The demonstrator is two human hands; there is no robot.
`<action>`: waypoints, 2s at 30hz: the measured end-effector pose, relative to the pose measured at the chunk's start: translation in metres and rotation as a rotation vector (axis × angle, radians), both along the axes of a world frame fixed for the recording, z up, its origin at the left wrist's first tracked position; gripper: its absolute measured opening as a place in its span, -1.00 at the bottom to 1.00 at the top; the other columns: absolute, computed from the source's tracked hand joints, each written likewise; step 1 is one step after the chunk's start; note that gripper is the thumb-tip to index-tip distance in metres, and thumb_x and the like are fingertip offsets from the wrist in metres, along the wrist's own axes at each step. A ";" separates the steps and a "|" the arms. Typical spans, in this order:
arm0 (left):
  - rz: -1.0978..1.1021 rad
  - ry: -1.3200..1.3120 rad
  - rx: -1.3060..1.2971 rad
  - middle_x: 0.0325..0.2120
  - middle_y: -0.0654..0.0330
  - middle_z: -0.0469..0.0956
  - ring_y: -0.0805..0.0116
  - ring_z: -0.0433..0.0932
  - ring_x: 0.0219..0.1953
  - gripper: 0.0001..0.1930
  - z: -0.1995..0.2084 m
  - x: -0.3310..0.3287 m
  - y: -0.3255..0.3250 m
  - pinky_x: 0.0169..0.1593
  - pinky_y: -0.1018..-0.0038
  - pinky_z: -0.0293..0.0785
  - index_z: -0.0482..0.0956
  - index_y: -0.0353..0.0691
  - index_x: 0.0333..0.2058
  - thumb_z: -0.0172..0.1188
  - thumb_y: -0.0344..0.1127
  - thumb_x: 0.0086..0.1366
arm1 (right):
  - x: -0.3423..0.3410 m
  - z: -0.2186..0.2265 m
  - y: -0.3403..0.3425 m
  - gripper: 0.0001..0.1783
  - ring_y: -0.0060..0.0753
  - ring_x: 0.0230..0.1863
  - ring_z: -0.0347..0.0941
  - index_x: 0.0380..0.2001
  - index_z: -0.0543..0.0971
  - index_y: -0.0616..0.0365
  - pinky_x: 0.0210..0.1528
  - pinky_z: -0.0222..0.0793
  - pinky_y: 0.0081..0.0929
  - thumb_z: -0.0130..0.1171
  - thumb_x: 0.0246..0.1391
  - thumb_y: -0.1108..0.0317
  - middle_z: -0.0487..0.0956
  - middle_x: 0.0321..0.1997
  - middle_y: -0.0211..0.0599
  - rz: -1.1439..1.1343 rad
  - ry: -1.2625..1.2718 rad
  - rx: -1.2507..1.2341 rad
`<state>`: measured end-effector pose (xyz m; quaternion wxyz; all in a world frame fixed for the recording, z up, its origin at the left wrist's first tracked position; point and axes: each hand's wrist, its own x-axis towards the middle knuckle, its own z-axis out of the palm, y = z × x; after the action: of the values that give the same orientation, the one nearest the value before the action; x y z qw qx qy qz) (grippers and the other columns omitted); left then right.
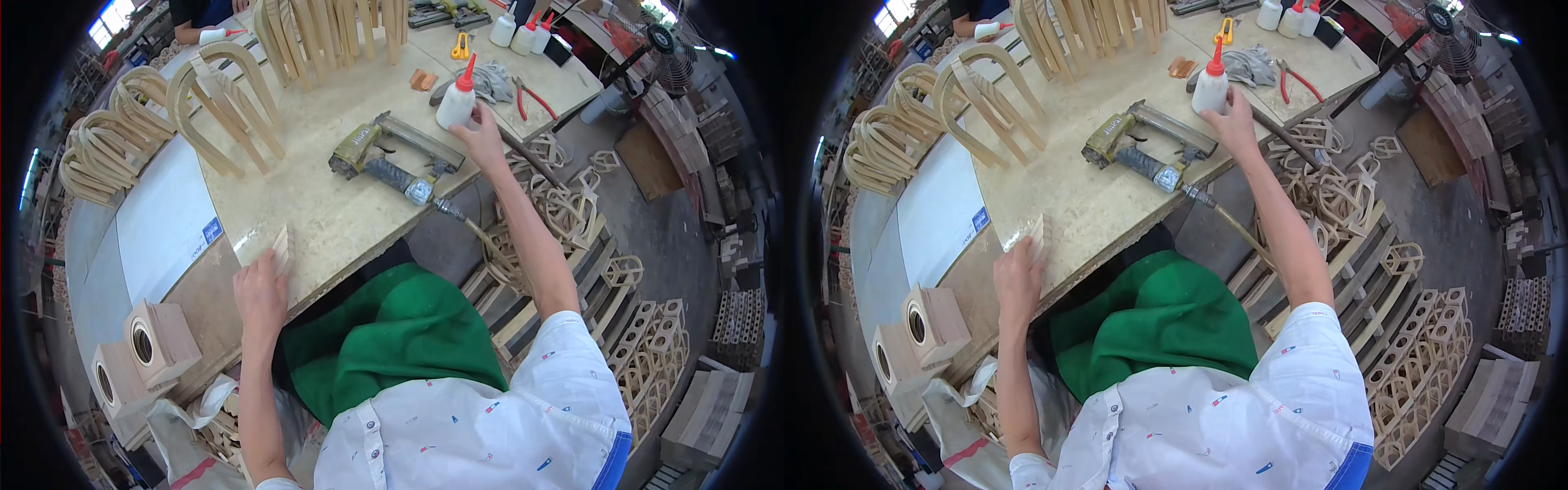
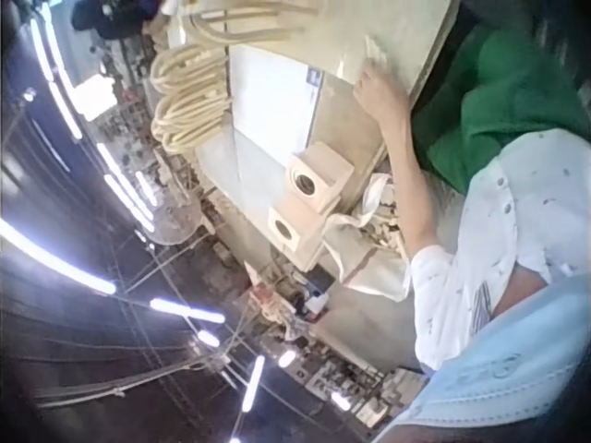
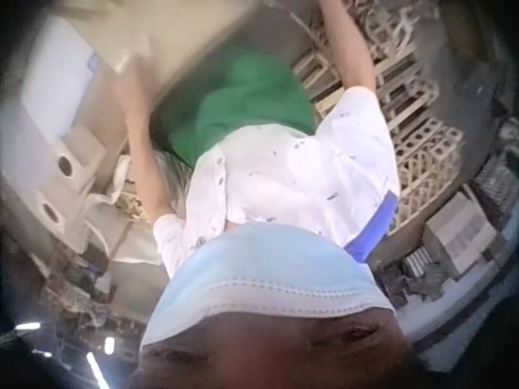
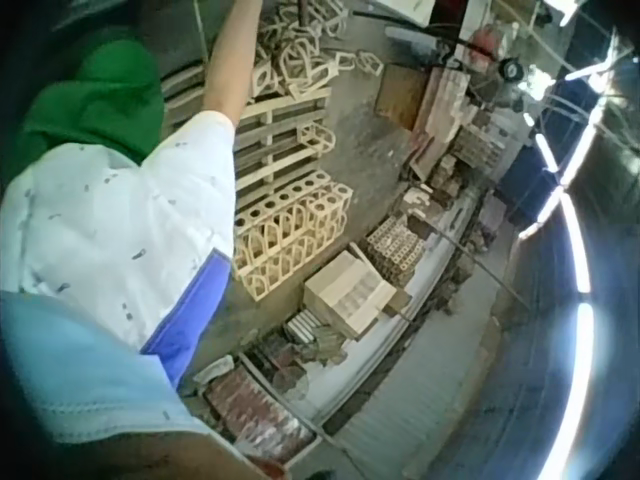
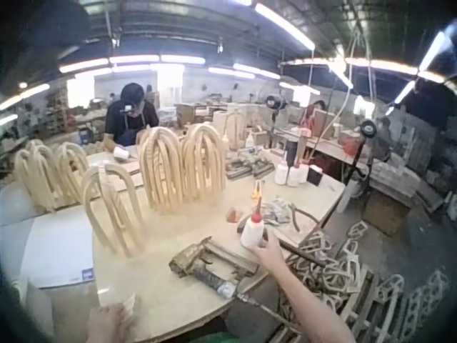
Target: The person assembles a wooden chair frame by applying glue to small wooden blocks and attaching them to the chair legs. They use a pneumatic nail gun to secure the blocks in place, repeating the process for multiple joints on the chair frame.
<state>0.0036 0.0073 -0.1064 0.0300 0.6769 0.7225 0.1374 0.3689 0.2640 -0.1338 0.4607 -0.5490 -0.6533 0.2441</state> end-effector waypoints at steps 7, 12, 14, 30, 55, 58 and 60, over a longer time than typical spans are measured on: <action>0.000 -0.014 -0.001 -0.28 -0.07 0.53 -0.08 0.50 -0.18 -0.51 -0.001 -0.003 0.001 -0.08 0.15 0.41 0.44 -0.34 -0.03 0.25 -0.49 -0.02 | -0.008 -0.015 0.023 -0.24 0.01 0.10 0.42 0.04 0.38 0.25 0.17 0.30 -0.23 0.44 -0.32 0.33 0.51 0.04 0.02 -0.103 -0.122 -0.056; -0.026 -0.059 0.070 -0.30 -0.08 0.52 -0.08 0.50 -0.21 -0.55 -0.004 -0.004 0.002 -0.11 0.13 0.44 0.49 -0.36 -0.08 0.26 -0.47 -0.03 | -0.015 -0.009 0.025 -0.28 -0.02 0.00 0.49 0.01 0.40 0.30 0.10 0.34 -0.24 0.37 -0.30 0.28 0.53 -0.04 0.06 -0.153 0.043 -0.104; 0.017 -0.126 0.130 -0.30 -0.09 0.53 -0.07 0.51 -0.22 -0.54 0.000 -0.008 0.003 -0.11 0.15 0.45 0.51 -0.37 -0.06 0.27 -0.47 -0.02 | -0.015 0.002 0.017 -0.29 -0.19 -0.02 0.49 0.07 0.37 0.32 0.03 0.41 -0.32 0.32 -0.23 0.31 0.52 -0.03 -0.05 -0.044 0.180 -0.153; 0.190 -1.585 0.326 -0.11 0.01 0.59 0.39 0.57 -0.12 -0.40 0.043 0.026 -0.050 -0.03 0.49 0.48 0.34 -0.52 0.14 0.30 -0.48 0.11 | -0.070 0.128 -0.118 -0.41 -0.15 0.16 0.37 0.16 0.30 0.26 0.17 0.33 -0.23 0.22 0.06 0.43 0.42 0.16 -0.14 0.765 0.971 -0.255; 0.178 -1.630 0.279 -0.12 0.03 0.58 0.39 0.55 -0.07 -0.40 0.035 0.048 -0.061 0.03 0.45 0.46 0.37 -0.47 0.13 0.34 -0.48 0.09 | -0.166 0.148 -0.124 -0.45 0.07 0.27 0.22 0.14 0.33 0.16 0.33 0.10 0.04 0.24 0.12 0.25 0.40 0.16 -0.07 0.903 1.584 -0.266; 0.172 -1.637 0.287 -0.11 0.03 0.58 0.39 0.55 -0.07 -0.40 0.031 0.048 -0.061 0.05 0.45 0.45 0.38 -0.46 0.12 0.34 -0.47 0.09 | -0.169 0.152 -0.137 -0.44 0.12 0.34 0.14 0.18 0.26 0.16 0.37 0.05 0.13 0.18 0.16 0.34 0.39 0.16 -0.02 0.874 1.538 -0.261; 0.178 -1.630 0.295 -0.12 0.04 0.59 0.39 0.55 -0.07 -0.40 0.032 0.047 -0.062 0.05 0.46 0.45 0.38 -0.46 0.12 0.35 -0.47 0.08 | -0.170 0.155 -0.145 -0.33 0.16 0.39 0.03 0.24 0.17 0.19 0.37 -0.06 0.30 0.22 0.12 0.34 0.30 0.23 0.05 0.897 1.470 -0.271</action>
<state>0.0504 -0.0550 -0.0741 0.4436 0.3028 0.4999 0.6794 0.1988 0.1193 0.0213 0.5567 0.0066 -0.3101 0.7706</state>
